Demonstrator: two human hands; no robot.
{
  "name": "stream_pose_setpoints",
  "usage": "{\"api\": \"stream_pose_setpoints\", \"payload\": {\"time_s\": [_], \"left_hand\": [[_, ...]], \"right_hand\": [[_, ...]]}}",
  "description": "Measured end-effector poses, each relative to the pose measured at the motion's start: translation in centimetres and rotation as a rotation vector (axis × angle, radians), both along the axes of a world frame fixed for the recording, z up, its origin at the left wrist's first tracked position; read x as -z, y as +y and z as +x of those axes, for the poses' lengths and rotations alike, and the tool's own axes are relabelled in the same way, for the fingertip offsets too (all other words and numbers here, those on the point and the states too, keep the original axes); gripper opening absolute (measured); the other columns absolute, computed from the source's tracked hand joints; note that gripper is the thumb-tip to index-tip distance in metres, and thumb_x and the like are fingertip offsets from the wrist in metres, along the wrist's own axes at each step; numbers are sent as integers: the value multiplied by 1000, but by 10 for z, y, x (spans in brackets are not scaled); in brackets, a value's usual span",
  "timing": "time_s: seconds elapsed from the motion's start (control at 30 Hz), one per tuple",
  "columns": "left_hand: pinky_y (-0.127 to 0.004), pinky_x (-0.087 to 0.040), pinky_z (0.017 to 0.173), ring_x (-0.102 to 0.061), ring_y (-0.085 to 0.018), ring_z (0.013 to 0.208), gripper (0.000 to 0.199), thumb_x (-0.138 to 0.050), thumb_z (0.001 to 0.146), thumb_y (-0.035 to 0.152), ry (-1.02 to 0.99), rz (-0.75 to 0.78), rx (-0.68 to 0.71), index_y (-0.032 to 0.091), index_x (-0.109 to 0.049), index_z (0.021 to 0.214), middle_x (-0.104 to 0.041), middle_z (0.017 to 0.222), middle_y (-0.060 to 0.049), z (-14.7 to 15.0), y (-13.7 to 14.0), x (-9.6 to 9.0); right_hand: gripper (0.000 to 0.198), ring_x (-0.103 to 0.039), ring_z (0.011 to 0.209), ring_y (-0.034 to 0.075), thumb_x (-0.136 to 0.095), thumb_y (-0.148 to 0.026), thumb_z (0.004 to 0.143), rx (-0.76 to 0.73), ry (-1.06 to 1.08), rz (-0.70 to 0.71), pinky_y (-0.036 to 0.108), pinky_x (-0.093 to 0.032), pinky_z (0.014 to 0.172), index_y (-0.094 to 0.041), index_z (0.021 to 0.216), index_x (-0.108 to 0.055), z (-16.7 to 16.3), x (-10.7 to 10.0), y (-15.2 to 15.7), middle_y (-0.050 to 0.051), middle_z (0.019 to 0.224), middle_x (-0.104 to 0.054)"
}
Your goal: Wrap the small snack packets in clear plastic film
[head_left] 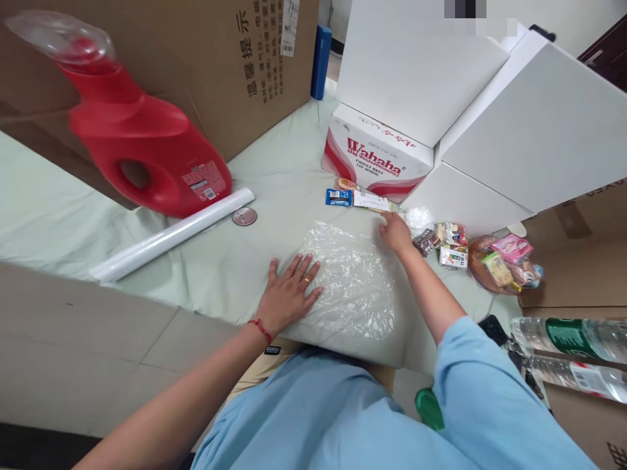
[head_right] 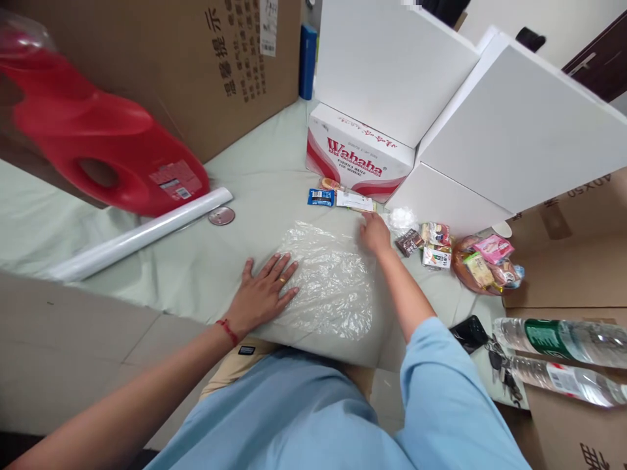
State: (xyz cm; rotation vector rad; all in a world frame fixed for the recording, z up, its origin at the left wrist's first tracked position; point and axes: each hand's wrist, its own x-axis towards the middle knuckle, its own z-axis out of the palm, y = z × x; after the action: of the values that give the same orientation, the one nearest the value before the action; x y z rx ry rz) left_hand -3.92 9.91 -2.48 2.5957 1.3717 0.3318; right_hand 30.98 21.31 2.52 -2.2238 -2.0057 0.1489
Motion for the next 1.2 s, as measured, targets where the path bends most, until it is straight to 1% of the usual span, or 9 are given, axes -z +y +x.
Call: {"api": "stream_pose_setpoints", "payload": {"time_s": [0.17,0.33,0.57,0.63,0.77,0.9,1.03,1.13,1.2], "left_hand": [[-69,4,129,-29,-31,161,61,-37,108,51,1,9,-4,30,-35,166,-33,172,-8,-1,0,0],[-67,4,130,-30,-30,160,61,-37,108,53,-22,11,-7,33,-35,165,-36,172,-7,-1,0,0],[-69,1,130,-31,-31,160,61,-39,108,53,-50,-8,-7,32,-36,165,-37,171,-7,-1,0,0],[-70,0,130,-32,-31,160,61,-40,107,52,-56,-11,-4,32,-37,165,-37,171,-7,-2,1,-1],[-72,-2,128,-33,-34,159,61,-42,107,50,-58,-9,3,32,-36,165,-37,171,-9,-2,0,-3],[-72,1,128,-32,-33,159,62,-41,107,49,-44,-1,3,30,-33,166,-34,172,-10,-2,0,-3],[-70,4,128,-29,-31,160,62,-40,108,48,-24,0,6,30,-31,167,-32,173,-9,-1,1,0],[-69,4,129,-29,-31,161,62,-40,108,49,-29,-6,-4,33,-30,167,-33,173,-8,-1,1,1],[-68,3,129,-30,-32,160,63,-41,107,50,-32,-9,-14,35,-30,167,-35,172,-8,0,1,1]], "right_hand": [[87,-51,142,35,-60,-16,85,-56,-51,-93,44,-44,115,-8,166,-29,-9,-3,74,20,173,-28],[63,-64,121,37,-57,-23,92,-77,-161,-169,49,-51,101,-16,154,-50,-4,-5,83,22,150,-56],[62,-65,109,33,-73,-39,86,4,66,50,44,-54,92,-16,142,-58,-8,-19,7,19,133,-62],[63,-66,101,29,-77,-44,83,-115,212,3,41,-56,88,-17,138,-61,-21,-23,-30,15,123,-66],[60,-67,103,25,-78,-41,86,-344,310,-143,36,-55,87,-24,141,-60,-60,-22,-95,11,127,-64],[60,-68,109,25,-77,-36,90,-399,212,-279,36,-54,92,-27,146,-57,-84,-11,-120,11,142,-59],[45,-69,112,24,-65,-46,99,-403,260,-225,35,-55,95,-25,138,-64,-67,-10,-97,10,138,-64],[41,-69,113,28,-51,-41,104,-237,168,-76,40,-54,98,-21,136,-67,-36,-14,-48,13,132,-69],[48,-63,126,33,-53,-33,99,-135,74,-24,45,-52,105,-17,144,-62,-15,-12,-8,17,144,-62]]}}
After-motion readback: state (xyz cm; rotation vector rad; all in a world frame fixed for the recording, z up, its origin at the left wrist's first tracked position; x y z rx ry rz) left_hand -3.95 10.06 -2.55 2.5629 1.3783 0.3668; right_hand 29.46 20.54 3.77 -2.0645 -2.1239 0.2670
